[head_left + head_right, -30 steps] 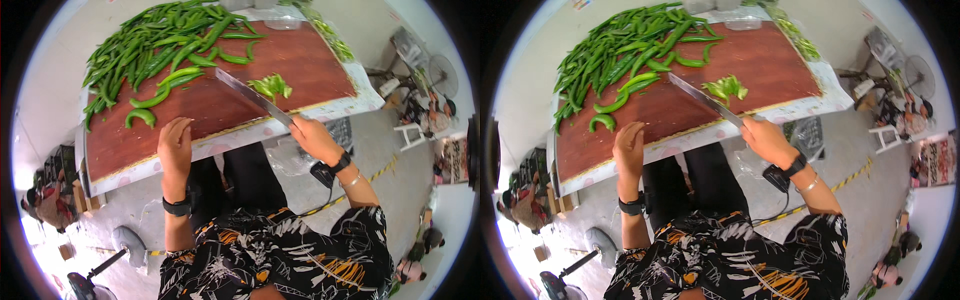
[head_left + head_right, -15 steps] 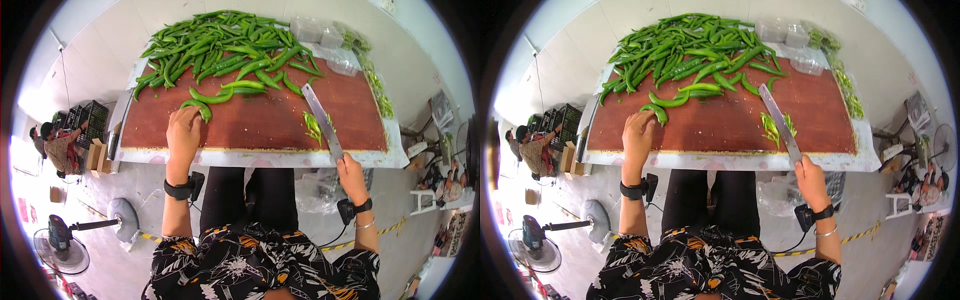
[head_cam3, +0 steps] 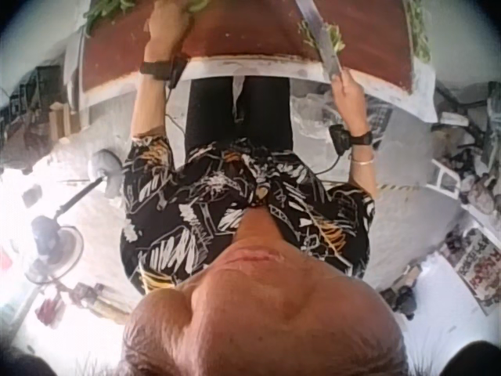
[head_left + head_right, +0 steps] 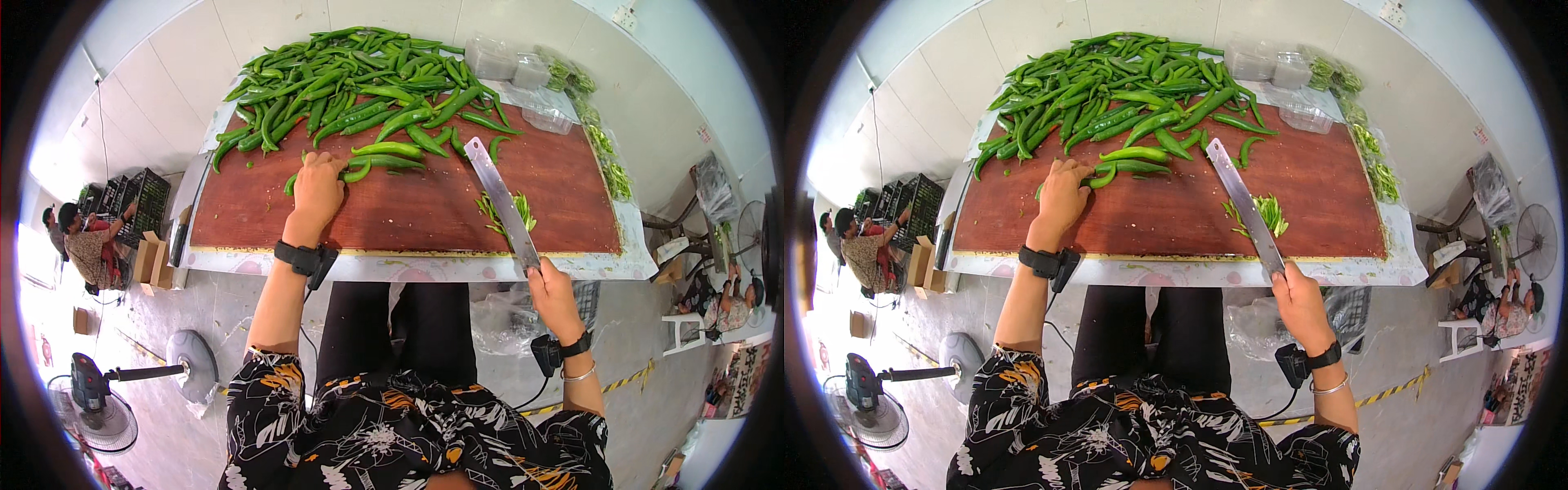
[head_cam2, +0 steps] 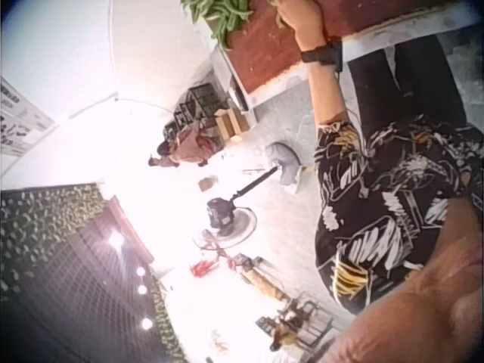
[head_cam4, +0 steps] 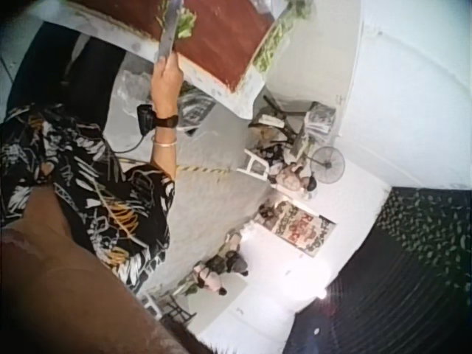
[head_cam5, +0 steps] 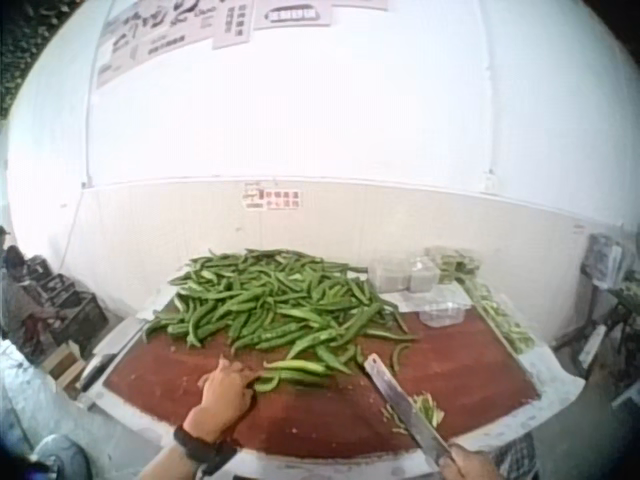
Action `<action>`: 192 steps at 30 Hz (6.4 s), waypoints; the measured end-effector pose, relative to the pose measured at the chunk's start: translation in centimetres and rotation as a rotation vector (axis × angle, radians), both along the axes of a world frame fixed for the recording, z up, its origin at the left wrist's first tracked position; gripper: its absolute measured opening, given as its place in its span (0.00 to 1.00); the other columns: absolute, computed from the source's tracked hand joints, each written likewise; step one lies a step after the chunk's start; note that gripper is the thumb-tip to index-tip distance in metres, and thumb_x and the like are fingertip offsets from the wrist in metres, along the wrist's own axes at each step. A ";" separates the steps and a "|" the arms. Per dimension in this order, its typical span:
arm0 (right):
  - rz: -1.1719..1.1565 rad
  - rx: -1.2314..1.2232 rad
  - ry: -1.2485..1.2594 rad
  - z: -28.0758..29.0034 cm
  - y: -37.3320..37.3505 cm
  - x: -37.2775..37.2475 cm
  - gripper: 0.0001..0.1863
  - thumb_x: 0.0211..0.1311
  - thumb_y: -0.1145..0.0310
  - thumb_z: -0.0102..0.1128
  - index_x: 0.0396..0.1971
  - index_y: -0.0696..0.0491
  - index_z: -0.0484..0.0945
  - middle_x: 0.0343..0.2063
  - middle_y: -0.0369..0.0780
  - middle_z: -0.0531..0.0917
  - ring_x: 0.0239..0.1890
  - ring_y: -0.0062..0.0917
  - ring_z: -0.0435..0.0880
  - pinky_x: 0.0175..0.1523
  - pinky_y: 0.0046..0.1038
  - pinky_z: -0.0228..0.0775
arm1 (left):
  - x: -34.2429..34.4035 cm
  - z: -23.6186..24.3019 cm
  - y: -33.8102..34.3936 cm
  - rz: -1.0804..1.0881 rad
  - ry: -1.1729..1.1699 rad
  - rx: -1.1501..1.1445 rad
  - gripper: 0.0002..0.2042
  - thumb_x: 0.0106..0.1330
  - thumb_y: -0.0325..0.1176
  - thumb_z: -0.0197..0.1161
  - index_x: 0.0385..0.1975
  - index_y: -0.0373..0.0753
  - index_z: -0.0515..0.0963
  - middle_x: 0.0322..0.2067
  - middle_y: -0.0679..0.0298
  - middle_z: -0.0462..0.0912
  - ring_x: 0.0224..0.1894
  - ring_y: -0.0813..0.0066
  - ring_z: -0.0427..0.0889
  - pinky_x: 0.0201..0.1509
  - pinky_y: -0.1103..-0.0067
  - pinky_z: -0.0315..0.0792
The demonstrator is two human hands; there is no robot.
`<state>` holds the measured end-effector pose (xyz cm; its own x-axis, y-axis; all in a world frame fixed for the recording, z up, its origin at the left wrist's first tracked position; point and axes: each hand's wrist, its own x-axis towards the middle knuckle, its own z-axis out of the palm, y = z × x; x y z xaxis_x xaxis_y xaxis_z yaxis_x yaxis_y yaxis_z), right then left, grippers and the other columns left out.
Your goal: Chopping several green peppers into thin strips using a cleaver on a wooden cutting board.
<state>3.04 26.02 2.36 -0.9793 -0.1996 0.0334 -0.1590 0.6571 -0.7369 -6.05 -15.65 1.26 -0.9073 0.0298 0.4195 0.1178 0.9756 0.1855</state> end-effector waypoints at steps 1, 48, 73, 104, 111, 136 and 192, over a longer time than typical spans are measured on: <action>0.005 0.000 0.000 0.1 0.0 0.0 0.11 0.69 0.68 0.52 0.31 0.59 0.66 0.17 0.51 0.70 0.18 0.41 0.66 0.26 0.35 0.61 | -0.2 0.0 0.0 -0.002 -0.009 0.010 0.15 0.52 0.24 0.64 0.42 0.40 0.83 0.41 0.62 0.80 0.50 0.59 0.75 0.52 0.67 0.74; 0.308 0.588 0.231 2.3 -2.4 1.3 0.08 0.63 0.69 0.56 0.29 0.57 0.68 0.23 0.45 0.78 0.26 0.42 0.81 0.29 0.39 0.72 | 8.6 -0.2 6.5 -0.169 -0.265 1.208 0.07 0.63 0.22 0.61 0.40 0.32 0.77 0.30 0.70 0.78 0.32 0.87 0.73 0.37 0.86 0.67; 0.383 0.498 0.288 0.8 -4.4 -1.5 0.07 0.60 0.71 0.54 0.29 0.57 0.67 0.17 0.48 0.76 0.24 0.47 0.78 0.28 0.44 0.68 | 8.3 -0.8 6.3 -0.203 -0.289 1.018 0.06 0.61 0.22 0.61 0.37 0.33 0.78 0.27 0.71 0.77 0.29 0.86 0.71 0.33 0.86 0.66; 0.054 0.023 0.138 0.9 -1.5 0.6 0.11 0.68 0.68 0.51 0.29 0.58 0.65 0.18 0.52 0.73 0.24 0.52 0.73 0.29 0.44 0.62 | -1.2 0.0 -1.3 -0.171 -0.237 1.099 0.09 0.58 0.23 0.62 0.39 0.32 0.79 0.31 0.68 0.81 0.33 0.81 0.76 0.38 0.82 0.71; 0.047 0.013 0.121 -0.2 -0.8 0.9 0.12 0.68 0.68 0.52 0.28 0.58 0.65 0.18 0.52 0.72 0.23 0.52 0.72 0.27 0.44 0.60 | 2.8 0.5 2.2 -0.098 -0.159 0.620 0.14 0.54 0.24 0.66 0.41 0.36 0.79 0.36 0.56 0.83 0.37 0.61 0.80 0.45 0.74 0.73; -0.160 -0.250 0.080 -2.7 -0.8 4.4 0.08 0.68 0.67 0.54 0.35 0.57 0.72 0.15 0.45 0.68 0.18 0.28 0.66 0.25 0.34 0.62 | 1.2 -1.0 11.9 -0.484 -0.023 0.174 0.12 0.58 0.29 0.64 0.42 0.39 0.81 0.35 0.53 0.80 0.40 0.50 0.78 0.46 0.64 0.73; -0.760 -0.524 0.139 -4.2 7.4 12.4 0.10 0.73 0.64 0.47 0.34 0.55 0.72 0.18 0.34 0.73 0.14 0.16 0.71 0.18 0.20 0.62 | 6.0 0.3 15.9 -0.435 0.182 0.333 0.24 0.54 0.23 0.66 0.54 0.38 0.77 0.51 0.54 0.80 0.54 0.54 0.76 0.61 0.66 0.69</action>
